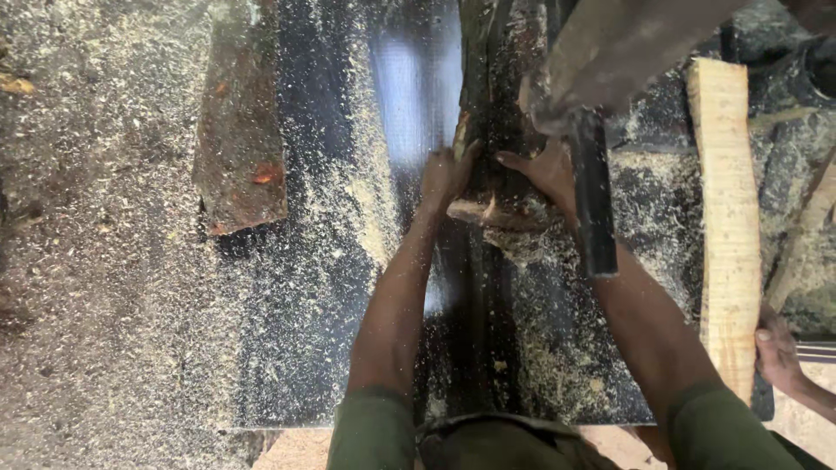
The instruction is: The person feeds wooden logs through a circular saw machine to cut them into thin strips, with another person assisting in clearing the wood.
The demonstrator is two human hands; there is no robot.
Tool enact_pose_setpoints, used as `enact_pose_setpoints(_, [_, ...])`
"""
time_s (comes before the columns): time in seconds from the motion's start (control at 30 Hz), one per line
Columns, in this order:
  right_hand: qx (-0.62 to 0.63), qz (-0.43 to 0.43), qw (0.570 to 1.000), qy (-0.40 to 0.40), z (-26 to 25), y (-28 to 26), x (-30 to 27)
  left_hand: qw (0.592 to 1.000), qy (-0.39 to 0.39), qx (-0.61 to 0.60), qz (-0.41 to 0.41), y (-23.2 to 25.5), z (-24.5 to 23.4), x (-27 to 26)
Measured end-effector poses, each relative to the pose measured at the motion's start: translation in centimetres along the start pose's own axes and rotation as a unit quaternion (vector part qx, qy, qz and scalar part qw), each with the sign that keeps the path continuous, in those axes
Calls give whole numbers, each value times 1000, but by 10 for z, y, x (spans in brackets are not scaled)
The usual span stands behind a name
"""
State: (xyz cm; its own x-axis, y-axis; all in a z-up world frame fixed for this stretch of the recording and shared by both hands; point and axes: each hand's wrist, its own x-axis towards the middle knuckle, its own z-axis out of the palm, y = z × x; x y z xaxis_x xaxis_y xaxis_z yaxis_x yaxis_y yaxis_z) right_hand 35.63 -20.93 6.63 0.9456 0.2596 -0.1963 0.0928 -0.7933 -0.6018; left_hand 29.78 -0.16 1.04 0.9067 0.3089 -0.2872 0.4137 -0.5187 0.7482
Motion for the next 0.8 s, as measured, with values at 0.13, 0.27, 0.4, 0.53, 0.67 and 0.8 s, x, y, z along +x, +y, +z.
enact_pose_setpoints(0.13, [185, 71, 980, 4, -1, -26, -50, 999, 24, -13, -43, -5, 12, -34])
enact_pose_setpoints(0.27, [162, 77, 983, 29, 6, -14, -91, 999, 33, -31, -7, -35, 38, -54])
enact_pose_setpoints(0.4, [152, 57, 987, 20, 8, -7, -124, 996, 67, -57, 24, -59, 62, -89])
enact_pose_setpoints(0.53, [146, 73, 987, 15, 9, -10, -152, 999, 27, -12, -10, -63, 65, -119])
enact_pose_setpoints(0.67, [167, 127, 978, -9, 11, -11, -168, 999, 21, -12, -27, -56, 58, -127])
enact_pose_setpoints(0.8, [127, 129, 983, -14, 11, -6, -156, 999, -4, -29, -15, -44, 32, -141])
